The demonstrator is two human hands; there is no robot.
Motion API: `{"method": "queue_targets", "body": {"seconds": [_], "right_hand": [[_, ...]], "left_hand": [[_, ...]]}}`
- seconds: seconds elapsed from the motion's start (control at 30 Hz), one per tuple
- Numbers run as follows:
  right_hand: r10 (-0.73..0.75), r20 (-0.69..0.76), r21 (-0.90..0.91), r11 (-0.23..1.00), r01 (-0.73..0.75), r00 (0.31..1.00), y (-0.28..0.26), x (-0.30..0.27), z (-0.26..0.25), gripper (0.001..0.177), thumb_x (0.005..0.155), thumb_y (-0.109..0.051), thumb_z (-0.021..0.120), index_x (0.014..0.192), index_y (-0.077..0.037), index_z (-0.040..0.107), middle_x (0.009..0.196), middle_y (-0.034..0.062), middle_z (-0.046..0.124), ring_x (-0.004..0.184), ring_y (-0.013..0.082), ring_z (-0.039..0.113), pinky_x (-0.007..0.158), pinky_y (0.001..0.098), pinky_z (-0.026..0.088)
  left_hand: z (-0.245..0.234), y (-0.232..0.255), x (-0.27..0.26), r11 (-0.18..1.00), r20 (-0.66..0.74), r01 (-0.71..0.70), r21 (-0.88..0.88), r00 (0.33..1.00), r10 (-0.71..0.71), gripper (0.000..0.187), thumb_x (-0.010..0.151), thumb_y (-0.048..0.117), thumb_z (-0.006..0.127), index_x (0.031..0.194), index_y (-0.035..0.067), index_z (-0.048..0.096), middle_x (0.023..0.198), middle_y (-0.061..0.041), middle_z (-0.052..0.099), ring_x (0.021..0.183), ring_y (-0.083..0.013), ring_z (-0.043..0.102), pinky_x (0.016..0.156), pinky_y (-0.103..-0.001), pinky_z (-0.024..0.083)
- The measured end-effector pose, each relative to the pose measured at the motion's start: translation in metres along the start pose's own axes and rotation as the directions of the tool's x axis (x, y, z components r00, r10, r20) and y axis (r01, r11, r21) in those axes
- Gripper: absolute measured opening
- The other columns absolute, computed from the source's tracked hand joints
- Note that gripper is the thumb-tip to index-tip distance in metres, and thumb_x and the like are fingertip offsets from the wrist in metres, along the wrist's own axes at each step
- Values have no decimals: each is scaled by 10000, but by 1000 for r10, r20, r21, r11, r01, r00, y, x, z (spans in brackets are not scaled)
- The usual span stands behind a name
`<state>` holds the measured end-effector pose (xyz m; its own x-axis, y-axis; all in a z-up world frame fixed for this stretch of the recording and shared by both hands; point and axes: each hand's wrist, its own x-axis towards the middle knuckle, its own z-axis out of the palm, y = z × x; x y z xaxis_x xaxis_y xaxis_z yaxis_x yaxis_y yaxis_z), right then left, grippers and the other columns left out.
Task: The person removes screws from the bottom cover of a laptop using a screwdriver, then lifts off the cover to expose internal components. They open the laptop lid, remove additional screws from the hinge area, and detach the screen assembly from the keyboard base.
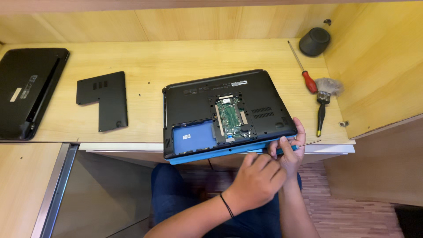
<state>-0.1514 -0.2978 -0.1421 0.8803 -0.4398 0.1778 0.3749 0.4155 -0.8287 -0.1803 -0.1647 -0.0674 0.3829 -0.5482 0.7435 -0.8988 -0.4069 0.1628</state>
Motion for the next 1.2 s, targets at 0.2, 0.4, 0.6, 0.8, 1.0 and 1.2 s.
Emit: {"method": "queue_targets", "body": {"seconds": [0.2,0.4,0.6,0.8,1.0,1.2], "right_hand": [[55,42,42,998,-56,998,6,-2,-11,631,922,-61,488,1496,-118,234,462,86,396,387,119,385,378,222,355],[21,-18,125,992,-19,1000,18,0,-14,622,878,-8,518,1453,-99,299,569,37,412,362,116,381,353,251,343],[-27,-15,155,987,29,1000,49,6,-49,596,855,99,431,1425,-42,329,890,275,598,296,167,411,269,226,332],[-6,-30,128,992,10,1000,50,2,-51,597,858,106,428,1424,-57,329,891,250,597,293,168,418,271,226,329],[2,-44,118,993,3,999,52,2,-55,603,834,115,436,1405,-56,342,993,274,600,306,162,429,270,220,324],[19,-96,93,996,-10,995,51,3,-52,583,828,121,407,1380,-63,366,1037,254,605,323,165,444,273,206,310]], "left_hand": [[8,3,-7,998,-16,58,-17,998,-58,164,916,8,481,775,78,526,745,-61,508,762,-264,482,687,-381,337],[-14,-34,-14,973,18,230,-30,973,-230,133,756,43,585,877,97,604,870,-46,614,814,-265,544,726,-404,347],[-45,-92,-50,905,88,426,8,901,-425,270,732,80,729,987,122,654,840,-24,589,864,-267,572,723,-379,390],[-47,-87,-58,922,172,384,59,905,-388,341,757,136,749,1080,101,643,934,-60,553,923,-285,533,762,-397,377],[-29,-99,-50,962,166,253,103,949,-268,242,707,211,764,904,122,654,946,-43,545,945,-265,500,768,-386,349],[-33,-107,-29,975,203,171,140,959,-197,296,608,272,774,755,112,573,811,-34,511,847,-251,486,706,-391,335]]}}
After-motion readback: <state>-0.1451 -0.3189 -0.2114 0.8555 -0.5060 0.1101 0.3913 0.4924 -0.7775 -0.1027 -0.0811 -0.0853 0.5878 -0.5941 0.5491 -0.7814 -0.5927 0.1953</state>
